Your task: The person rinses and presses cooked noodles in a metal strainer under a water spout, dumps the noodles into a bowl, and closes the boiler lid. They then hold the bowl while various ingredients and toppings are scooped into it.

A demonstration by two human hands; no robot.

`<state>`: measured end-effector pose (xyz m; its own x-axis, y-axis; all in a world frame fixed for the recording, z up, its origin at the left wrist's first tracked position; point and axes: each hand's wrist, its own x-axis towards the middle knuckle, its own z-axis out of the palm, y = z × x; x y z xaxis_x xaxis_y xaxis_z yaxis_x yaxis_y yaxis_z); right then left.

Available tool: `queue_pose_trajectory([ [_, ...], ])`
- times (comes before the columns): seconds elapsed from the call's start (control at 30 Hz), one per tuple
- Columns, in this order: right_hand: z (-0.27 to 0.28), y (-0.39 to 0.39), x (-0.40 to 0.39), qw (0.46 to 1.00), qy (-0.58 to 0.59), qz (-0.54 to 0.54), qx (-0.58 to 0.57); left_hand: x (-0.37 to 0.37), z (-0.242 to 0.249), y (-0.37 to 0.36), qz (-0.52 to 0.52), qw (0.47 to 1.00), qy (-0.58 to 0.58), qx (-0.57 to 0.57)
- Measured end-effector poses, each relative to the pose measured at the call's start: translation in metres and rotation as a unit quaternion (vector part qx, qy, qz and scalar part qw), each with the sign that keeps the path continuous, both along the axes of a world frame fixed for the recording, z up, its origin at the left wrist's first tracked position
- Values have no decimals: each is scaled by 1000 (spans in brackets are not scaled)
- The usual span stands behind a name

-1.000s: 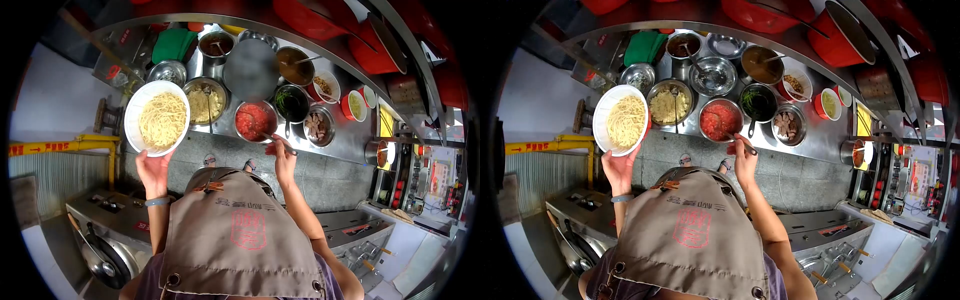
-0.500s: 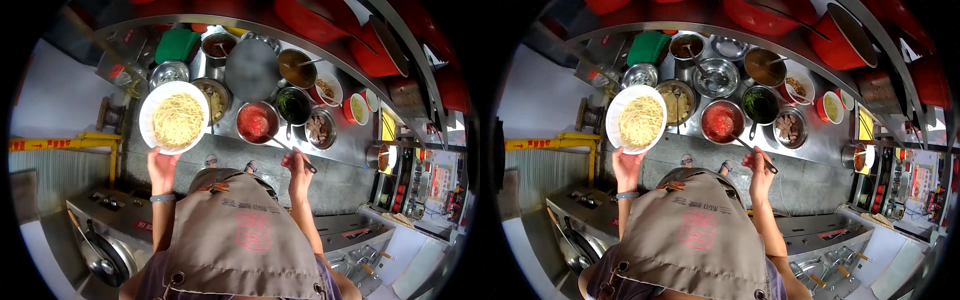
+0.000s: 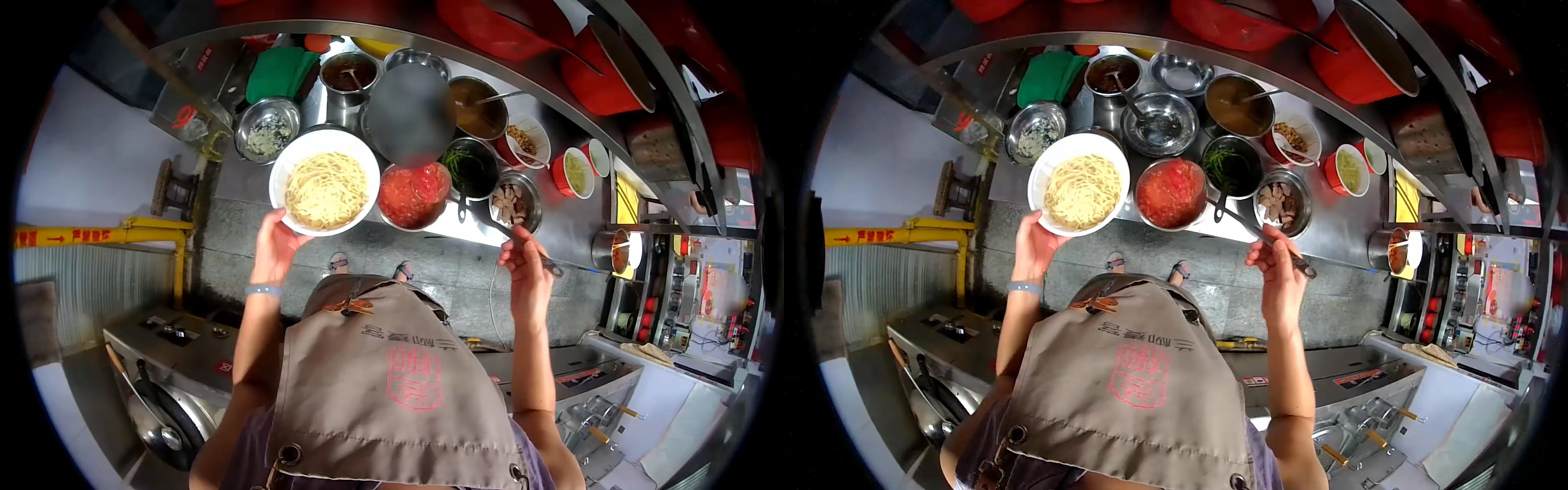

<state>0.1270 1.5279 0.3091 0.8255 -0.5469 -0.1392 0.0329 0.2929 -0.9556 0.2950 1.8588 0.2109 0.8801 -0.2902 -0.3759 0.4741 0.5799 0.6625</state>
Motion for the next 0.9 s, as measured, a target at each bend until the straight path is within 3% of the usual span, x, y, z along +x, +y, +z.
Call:
queue_pose_trajectory([
  [0.23,45,-26,12,996,-24,89,-5,43,9,-23,-175,981,-3,84],
  [0.43,45,-47,30,971,-58,230,-10,78,25,-44,-211,969,-38,123],
  [0.53,52,-55,32,952,-61,287,-86,87,35,-46,-232,964,-51,120],
  [0.6,75,-56,34,847,-66,407,-336,94,37,-44,-265,959,-38,89],
  [0.67,94,-40,31,832,-44,408,-374,102,23,-38,-269,957,-41,105],
  [0.73,101,-36,29,754,-97,418,-497,104,15,-36,-257,948,-23,186],
  [0.8,89,-42,26,767,-112,411,-480,93,22,-39,-257,948,-27,184],
  [0.87,70,-45,22,912,-110,294,-263,77,39,-44,-238,963,-42,117],
  [0.9,55,-47,21,950,-97,258,-146,77,35,-41,-241,965,-42,98],
])
